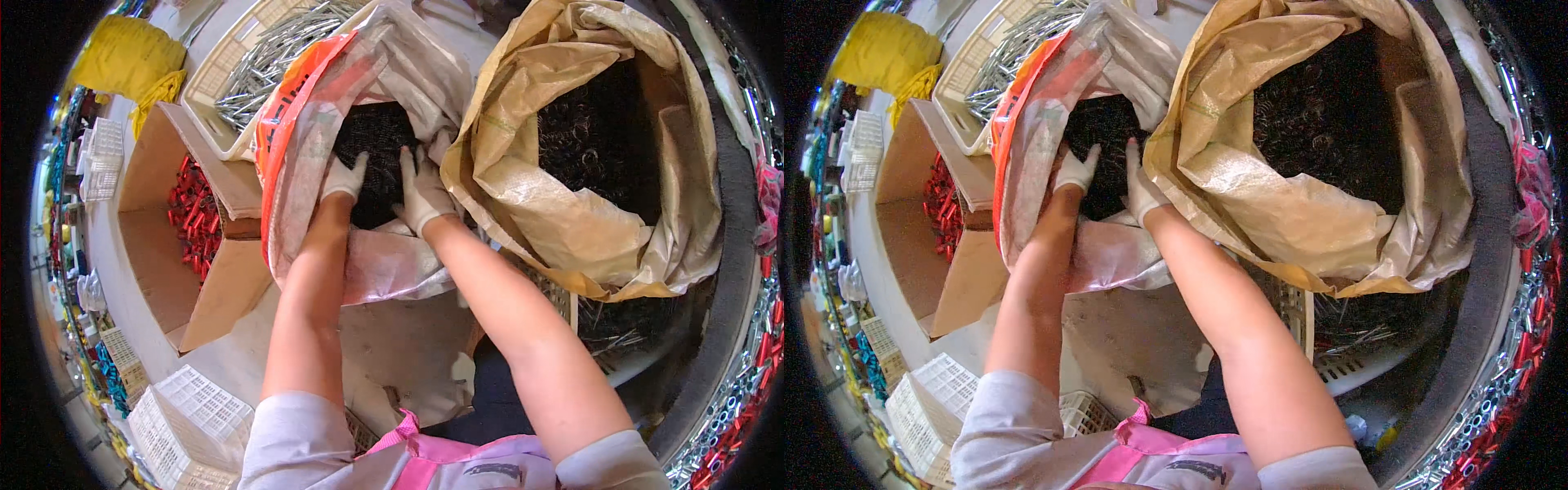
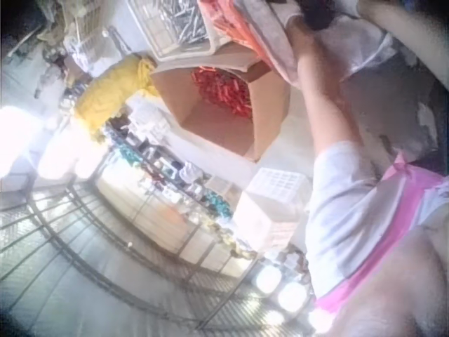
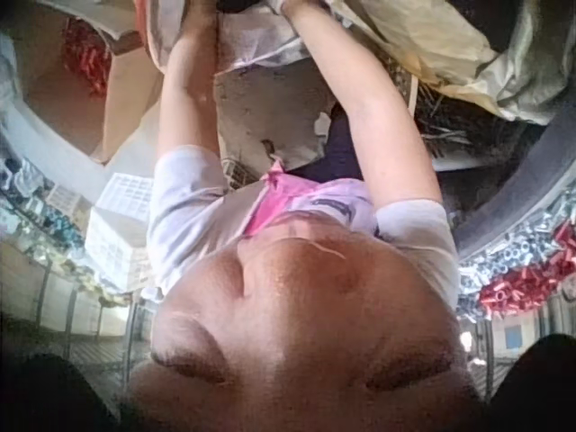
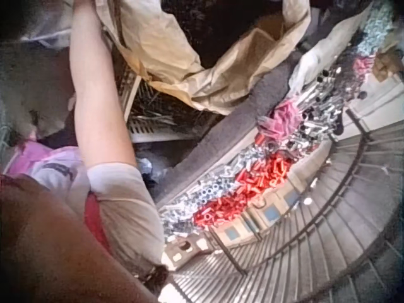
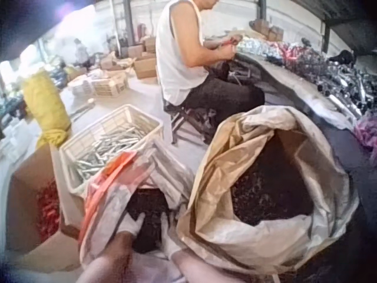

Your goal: Assembling small metal components by hand at a factory workbench.

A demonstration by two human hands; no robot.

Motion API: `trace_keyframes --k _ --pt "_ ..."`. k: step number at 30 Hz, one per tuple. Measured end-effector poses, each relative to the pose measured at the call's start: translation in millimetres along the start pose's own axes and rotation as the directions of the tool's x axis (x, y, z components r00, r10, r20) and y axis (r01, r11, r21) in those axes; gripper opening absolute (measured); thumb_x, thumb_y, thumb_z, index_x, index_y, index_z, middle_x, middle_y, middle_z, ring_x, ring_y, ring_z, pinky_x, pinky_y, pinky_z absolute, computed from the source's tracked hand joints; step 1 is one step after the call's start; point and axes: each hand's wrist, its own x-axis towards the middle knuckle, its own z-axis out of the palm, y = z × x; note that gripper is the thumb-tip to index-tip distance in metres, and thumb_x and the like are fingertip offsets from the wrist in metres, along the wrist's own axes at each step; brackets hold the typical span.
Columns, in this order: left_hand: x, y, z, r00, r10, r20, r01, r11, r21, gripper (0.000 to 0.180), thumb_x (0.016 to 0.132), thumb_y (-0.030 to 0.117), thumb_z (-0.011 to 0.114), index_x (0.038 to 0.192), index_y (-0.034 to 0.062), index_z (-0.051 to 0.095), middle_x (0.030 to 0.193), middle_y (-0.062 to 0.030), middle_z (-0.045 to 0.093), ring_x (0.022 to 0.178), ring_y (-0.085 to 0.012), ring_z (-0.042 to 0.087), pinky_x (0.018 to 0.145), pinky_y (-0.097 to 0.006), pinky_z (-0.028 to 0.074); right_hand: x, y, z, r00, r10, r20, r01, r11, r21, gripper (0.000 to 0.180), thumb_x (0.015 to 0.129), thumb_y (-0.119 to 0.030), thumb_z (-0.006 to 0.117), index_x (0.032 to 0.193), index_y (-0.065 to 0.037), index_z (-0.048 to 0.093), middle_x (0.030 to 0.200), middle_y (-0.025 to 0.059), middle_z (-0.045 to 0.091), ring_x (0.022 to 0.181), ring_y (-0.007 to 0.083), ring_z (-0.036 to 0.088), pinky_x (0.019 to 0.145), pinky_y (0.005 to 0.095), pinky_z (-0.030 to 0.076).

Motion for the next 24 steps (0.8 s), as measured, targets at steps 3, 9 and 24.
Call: trace_keyframes --k 3,9,24 --pt "-23.0 41.9 -30.1 0.96 -0.05 0.274 0.07 0.996 -0.063 0.095 0.073 0.054 0.067 0.141 0.0038 0.024 0.131 -0.0267 0.045 0.121 -0.038 0.046 0.103 -0.04 0.035 17.2 20.7 14.7 0.995 0.086 0.041 -0.088 0.995 0.046 0.111 0.062 -0.03 0.079 0.146 -0.01 0.01 0.145 0.0267 0.02 0.134 0.0409 0.023 0.11 0.042 0.026" --pt "-61.2 14.4 -35.5 0.958 0.251 0.138 -0.24 0.967 -0.09 0.105 0.073 0.055 0.065 0.146 0.0041 0.01 0.147 -0.0223 0.024 0.136 -0.0378 0.023 0.111 -0.047 0.021 44.6 3.5 -13.8 0.933 0.222 0.284 -0.27 0.952 0.144 0.119 0.05 -0.037 0.086 0.146 -0.022 0.016 0.145 0.0252 0.016 0.135 0.0398 0.021 0.111 0.0414 0.027" --pt "31.0 -19.1 1.2 0.993 0.08 -0.092 -0.089 0.99 -0.106 0.085 0.071 0.053 0.069 0.132 0.0004 0.044 0.129 -0.0214 0.051 0.12 -0.0322 0.048 0.102 -0.036 0.035 10.8 -31.2 -51.8 0.968 0.105 0.228 -0.084 0.992 -0.097 0.105 0.054 -0.035 0.084 0.142 -0.026 0.029 0.143 0.0238 0.021 0.135 0.0404 0.017 0.11 0.0419 0.025"
